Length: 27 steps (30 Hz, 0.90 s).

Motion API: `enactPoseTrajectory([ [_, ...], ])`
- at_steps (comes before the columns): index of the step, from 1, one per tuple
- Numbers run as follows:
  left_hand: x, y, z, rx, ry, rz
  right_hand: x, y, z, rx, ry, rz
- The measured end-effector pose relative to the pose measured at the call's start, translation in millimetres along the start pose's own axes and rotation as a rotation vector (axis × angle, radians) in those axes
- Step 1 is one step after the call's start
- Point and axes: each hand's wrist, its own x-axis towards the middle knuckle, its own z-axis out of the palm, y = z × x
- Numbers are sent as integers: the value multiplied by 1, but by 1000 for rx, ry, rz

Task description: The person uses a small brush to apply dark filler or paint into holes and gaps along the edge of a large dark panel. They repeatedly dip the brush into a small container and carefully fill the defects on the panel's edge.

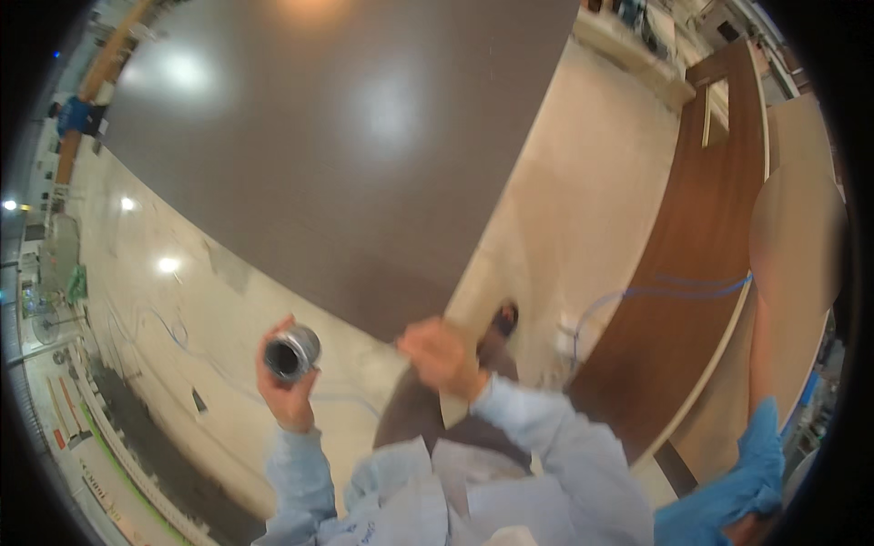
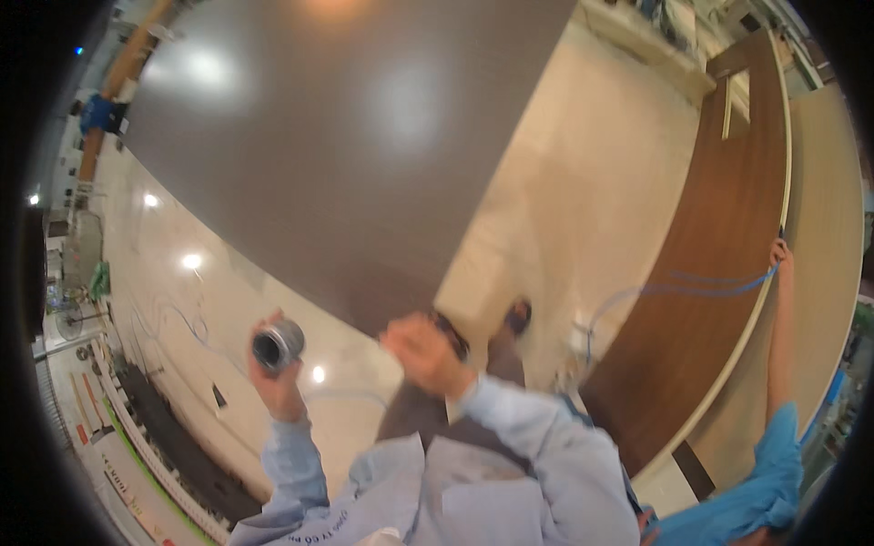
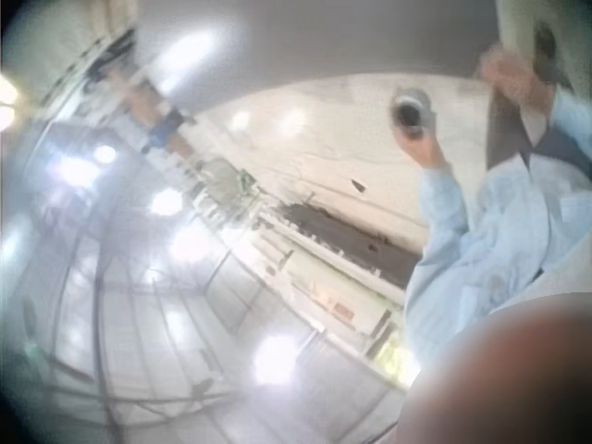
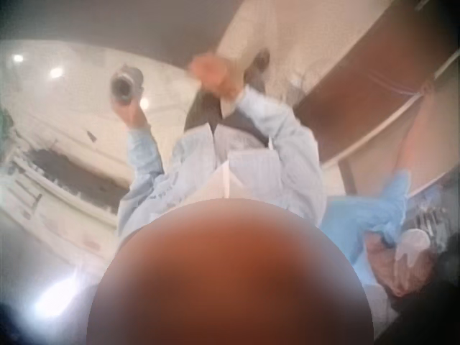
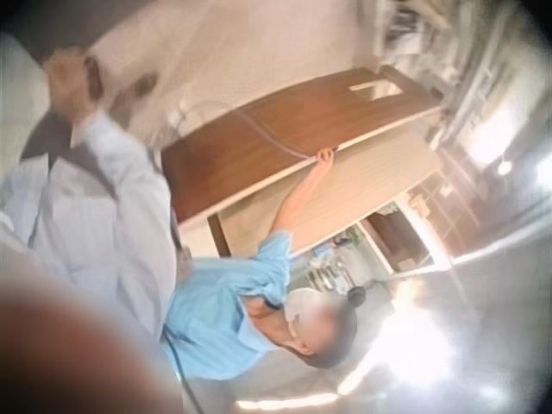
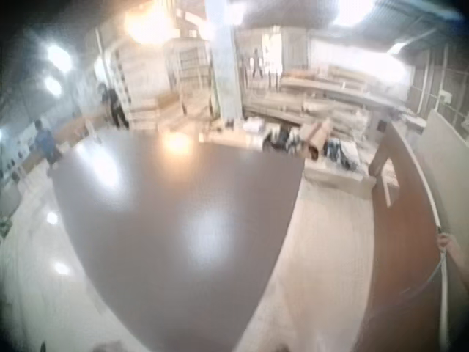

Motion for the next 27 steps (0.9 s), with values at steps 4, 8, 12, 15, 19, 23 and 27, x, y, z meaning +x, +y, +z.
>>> enactPoseTrajectory([
  [4,10,13,-17,-29,-75,42,-35,-70,27,236,36,225],
  [8,8,31,-28,-59,-105,81,-46,-104,20,371,209,409],
  [12,-4,46,-29,-102,-164,48,-36,-105,-5,189,333,546],
  [15,-5,54,-21,-108,-252,54,-22,-107,-29,348,522,766],
  [19,13,56,-4,-132,-369,76,-10,-117,-58,561,682,922],
  [23,57,60,25,-121,-564,132,-2,-120,-67,438,837,805],
  [27,90,78,41,-139,-741,156,1,-131,-60,510,971,877],
])
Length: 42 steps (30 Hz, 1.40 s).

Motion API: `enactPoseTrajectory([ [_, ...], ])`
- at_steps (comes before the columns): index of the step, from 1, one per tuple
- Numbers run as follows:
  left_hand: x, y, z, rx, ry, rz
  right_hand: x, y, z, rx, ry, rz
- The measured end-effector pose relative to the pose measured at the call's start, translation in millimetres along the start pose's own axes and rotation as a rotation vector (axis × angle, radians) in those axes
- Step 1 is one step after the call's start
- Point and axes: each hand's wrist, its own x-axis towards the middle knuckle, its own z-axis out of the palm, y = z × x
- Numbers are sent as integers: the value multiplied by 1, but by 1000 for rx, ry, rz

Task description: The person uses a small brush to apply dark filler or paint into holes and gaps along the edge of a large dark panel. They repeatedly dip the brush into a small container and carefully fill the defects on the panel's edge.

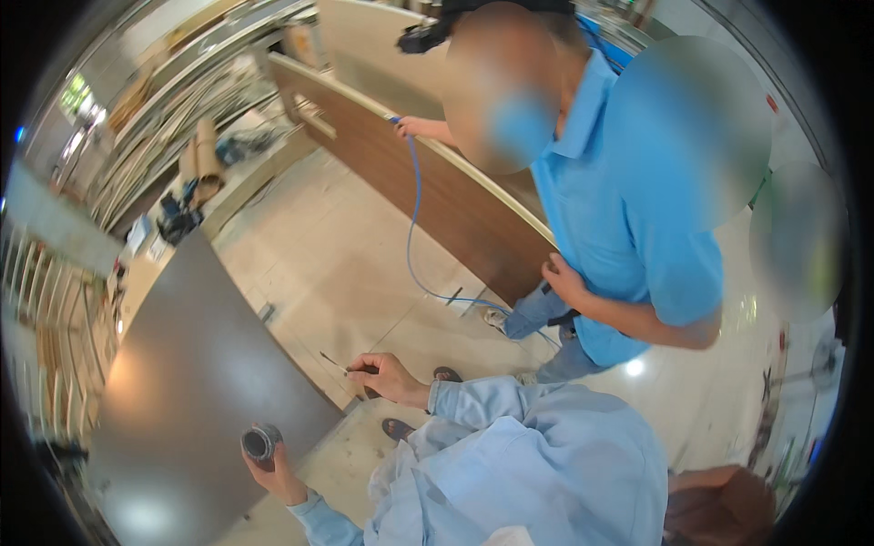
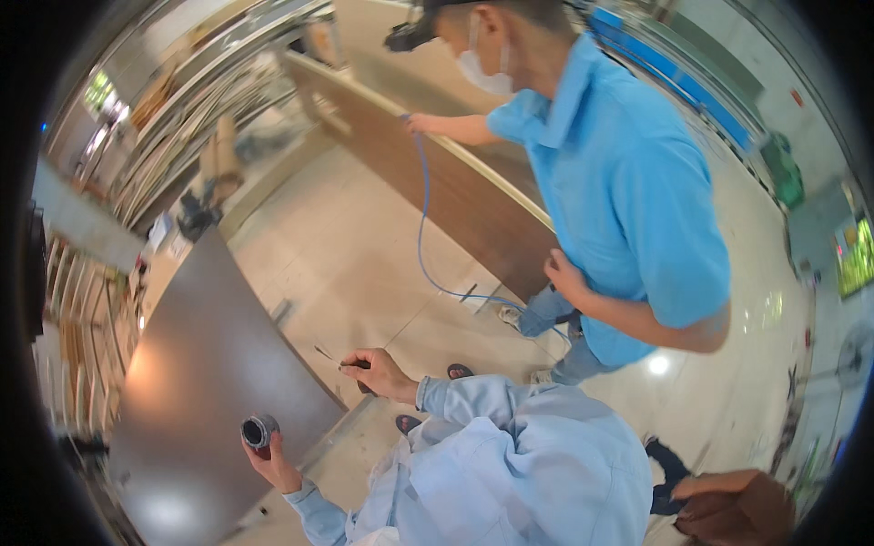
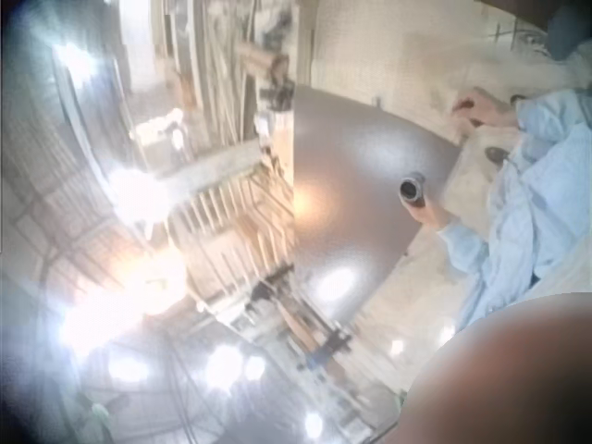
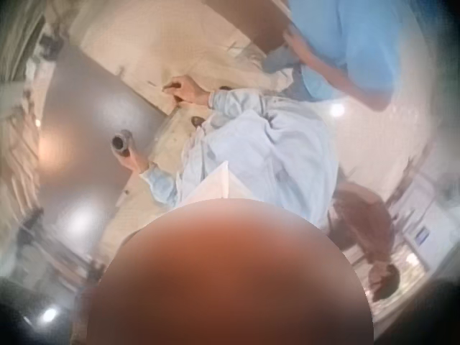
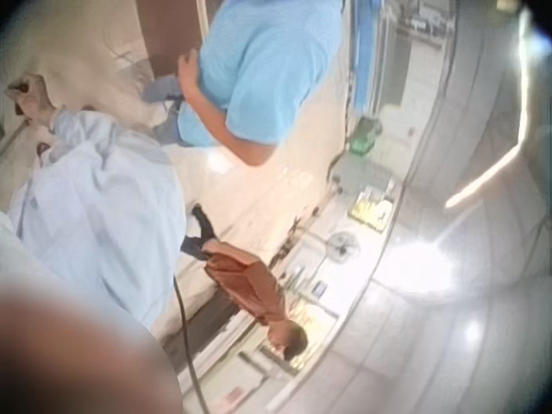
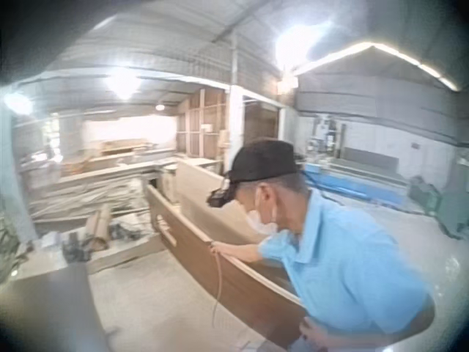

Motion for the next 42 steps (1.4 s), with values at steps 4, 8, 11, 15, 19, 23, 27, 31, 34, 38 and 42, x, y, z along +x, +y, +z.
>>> enactPoseTrajectory([
  [4,38,11,-7,-12,-132,-15,-15,-6,15,22,137,13],
  [8,61,11,7,-12,-260,-6,-27,-10,12,-4,190,-8],
  [11,71,16,21,-57,-316,10,-34,-11,2,-63,204,-136],
  [15,66,27,31,-109,-358,62,-34,-16,-14,80,262,18],
  [19,58,28,29,-97,-317,89,-24,-25,-22,117,255,5],
  [23,51,24,21,-52,-257,15,-18,-31,-25,91,268,17],
  [27,51,19,9,-23,-249,11,-20,-32,-24,64,247,11],
  [31,58,15,2,-24,-240,40,-24,-32,-22,106,255,11],
  [34,61,10,-1,-38,-226,30,-28,-30,-20,81,274,19],
  [38,65,-2,-10,-42,-234,-33,-35,-25,-18,56,293,12],
  [42,73,-19,-21,-49,-241,-59,-48,-18,-10,32,315,39],
])
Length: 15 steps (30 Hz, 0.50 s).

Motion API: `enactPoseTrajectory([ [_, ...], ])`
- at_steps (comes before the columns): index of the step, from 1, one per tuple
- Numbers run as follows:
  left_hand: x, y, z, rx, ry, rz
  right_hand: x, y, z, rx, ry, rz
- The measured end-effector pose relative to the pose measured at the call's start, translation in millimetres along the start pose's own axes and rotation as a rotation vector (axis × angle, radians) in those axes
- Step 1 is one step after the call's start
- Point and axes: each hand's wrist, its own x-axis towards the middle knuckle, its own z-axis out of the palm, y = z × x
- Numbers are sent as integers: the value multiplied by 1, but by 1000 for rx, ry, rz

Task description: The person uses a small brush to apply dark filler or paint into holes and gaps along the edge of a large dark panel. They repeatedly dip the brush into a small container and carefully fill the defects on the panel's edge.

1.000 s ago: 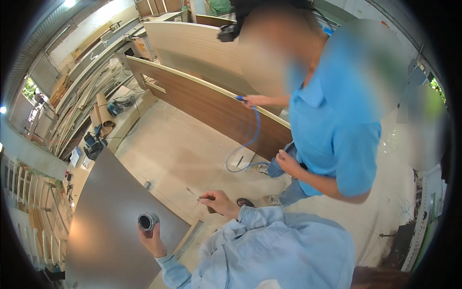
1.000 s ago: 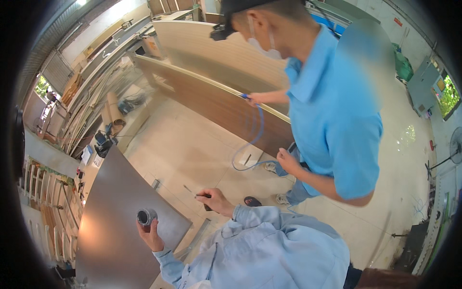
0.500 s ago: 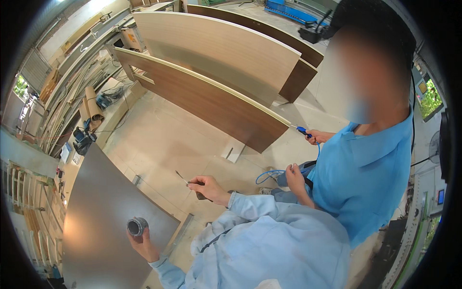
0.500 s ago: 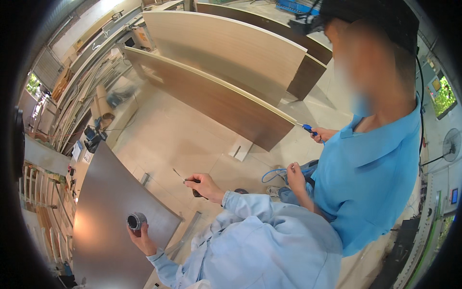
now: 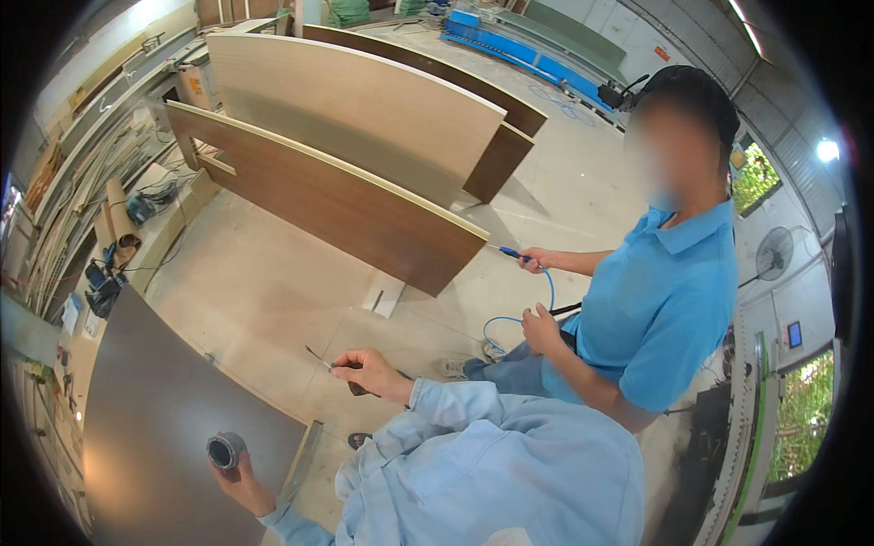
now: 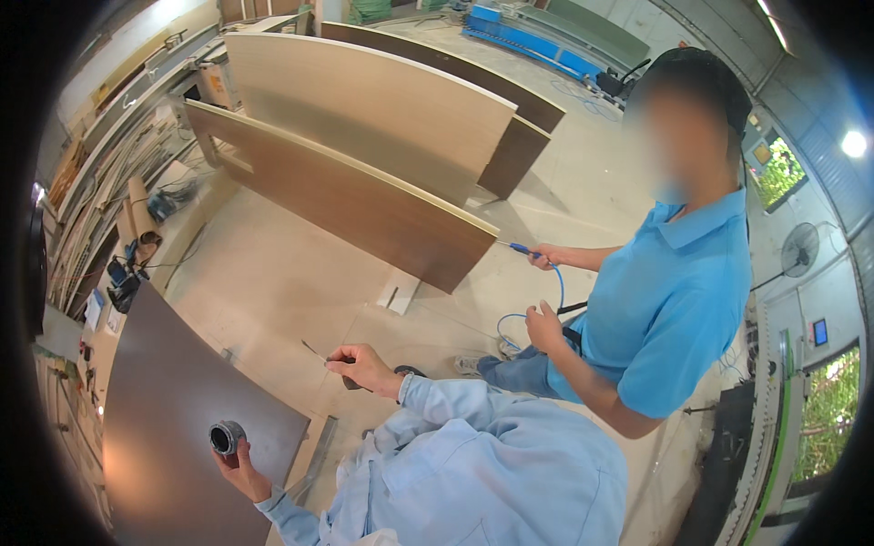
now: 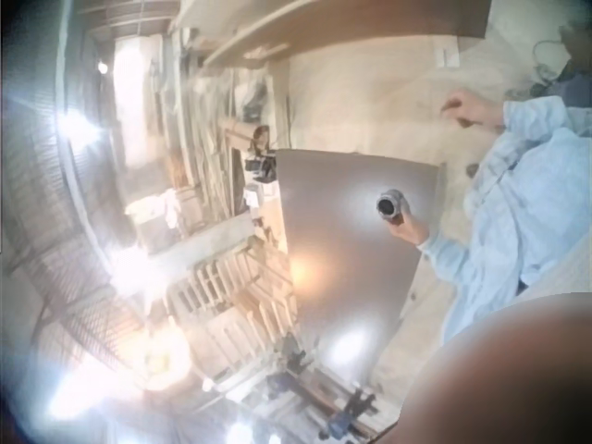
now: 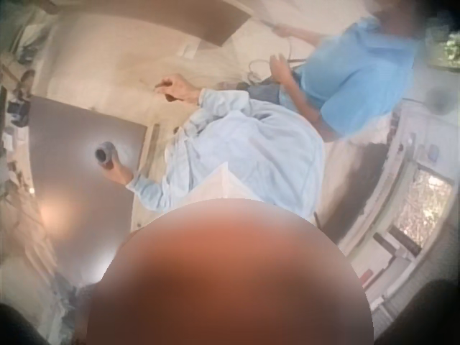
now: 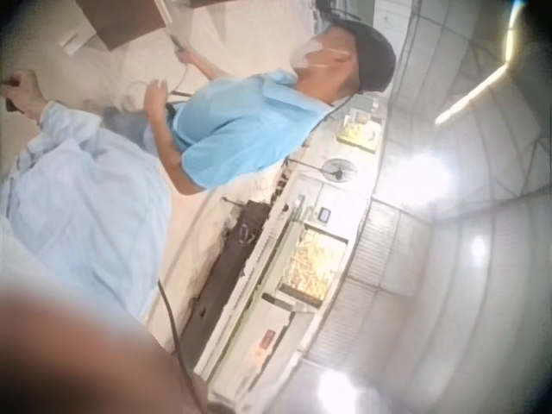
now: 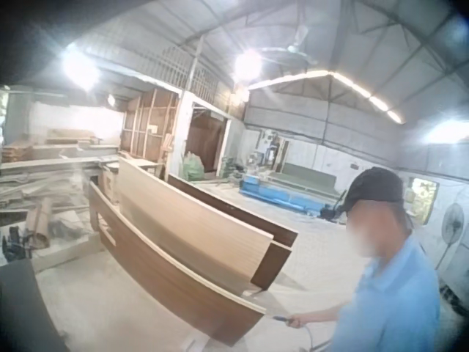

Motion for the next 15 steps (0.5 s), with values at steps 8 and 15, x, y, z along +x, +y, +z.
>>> enactPoseTrajectory([
  [8,-17,6,-8,6,-69,7,-43,24,-11,-76,110,17],
  [15,-69,45,12,63,82,72,-40,22,-36,-28,22,63],
])
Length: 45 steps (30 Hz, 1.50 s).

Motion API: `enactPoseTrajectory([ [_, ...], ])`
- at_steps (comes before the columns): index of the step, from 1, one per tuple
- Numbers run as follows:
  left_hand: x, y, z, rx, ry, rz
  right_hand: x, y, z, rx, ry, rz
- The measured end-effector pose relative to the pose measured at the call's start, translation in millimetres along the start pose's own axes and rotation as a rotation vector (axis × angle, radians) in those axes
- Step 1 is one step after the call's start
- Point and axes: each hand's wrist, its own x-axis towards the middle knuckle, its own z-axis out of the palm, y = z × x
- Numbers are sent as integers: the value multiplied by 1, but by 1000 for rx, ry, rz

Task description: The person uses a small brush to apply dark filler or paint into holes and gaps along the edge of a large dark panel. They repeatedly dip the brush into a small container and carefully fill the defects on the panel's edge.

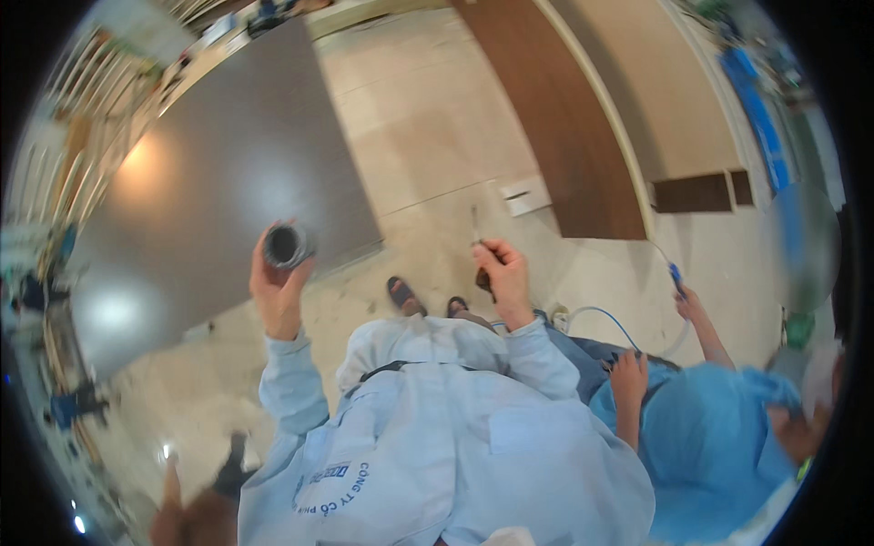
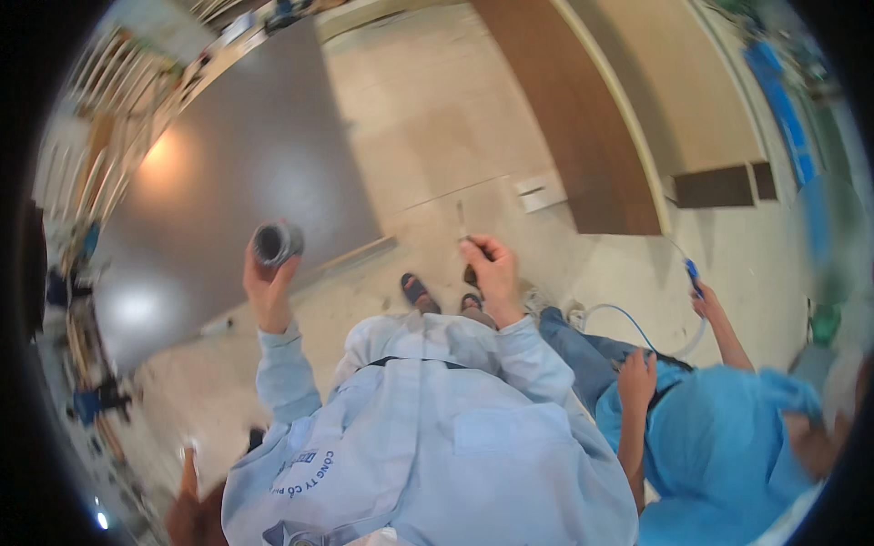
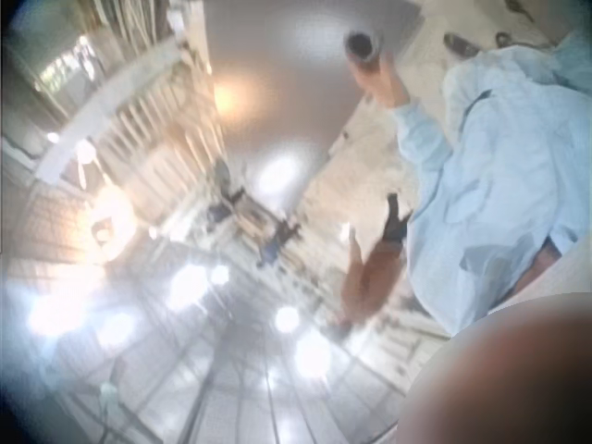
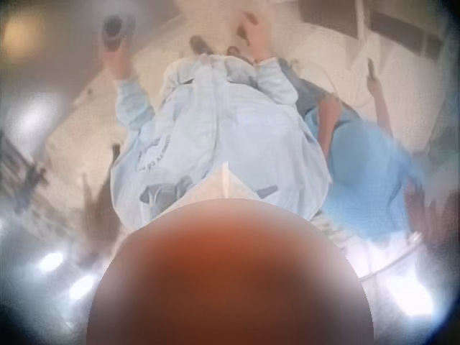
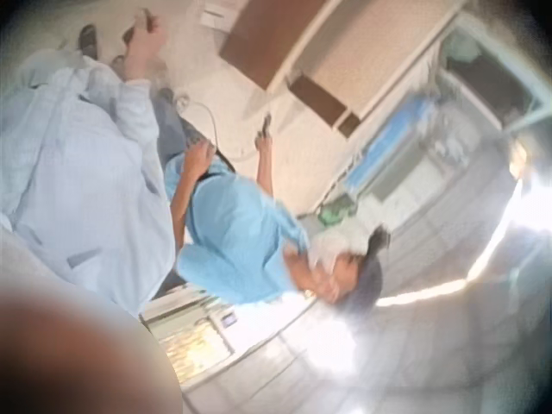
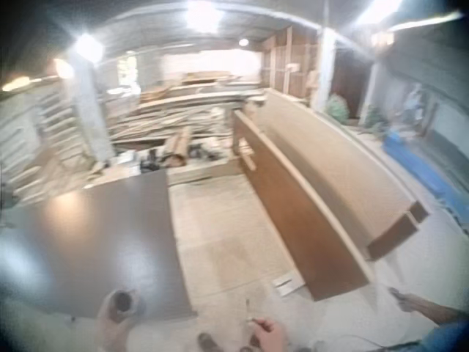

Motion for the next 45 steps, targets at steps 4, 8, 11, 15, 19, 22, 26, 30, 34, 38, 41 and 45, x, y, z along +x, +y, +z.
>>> enactPoseTrajectory([
  [4,-39,19,24,-56,52,-75,5,12,-6,13,-76,25],
  [8,-90,39,31,86,66,-107,-1,53,-3,45,-153,45],
  [11,-125,41,37,146,75,-113,-10,92,9,13,-189,21],
  [15,-174,52,40,217,109,-101,-27,122,32,-12,-248,-68],
  [19,-185,58,31,226,180,-132,-35,122,36,-115,-265,-53],
  [22,-206,51,37,239,167,-123,-36,120,26,-136,-284,1],
  [26,-214,39,29,247,168,-114,-30,131,23,-258,-268,-166],
  [30,-218,24,2,241,160,-101,-22,148,41,-337,-197,-258],
  [34,-219,-2,-37,134,76,-118,-25,162,58,-352,-56,-460],
  [38,-212,-37,-87,82,-79,-117,-43,173,74,-422,41,-463],
  [41,-208,-65,-117,27,-200,-132,-55,180,93,-467,115,-542],
  [45,-201,-91,-138,47,-359,-150,-55,183,118,-472,203,-592],
])
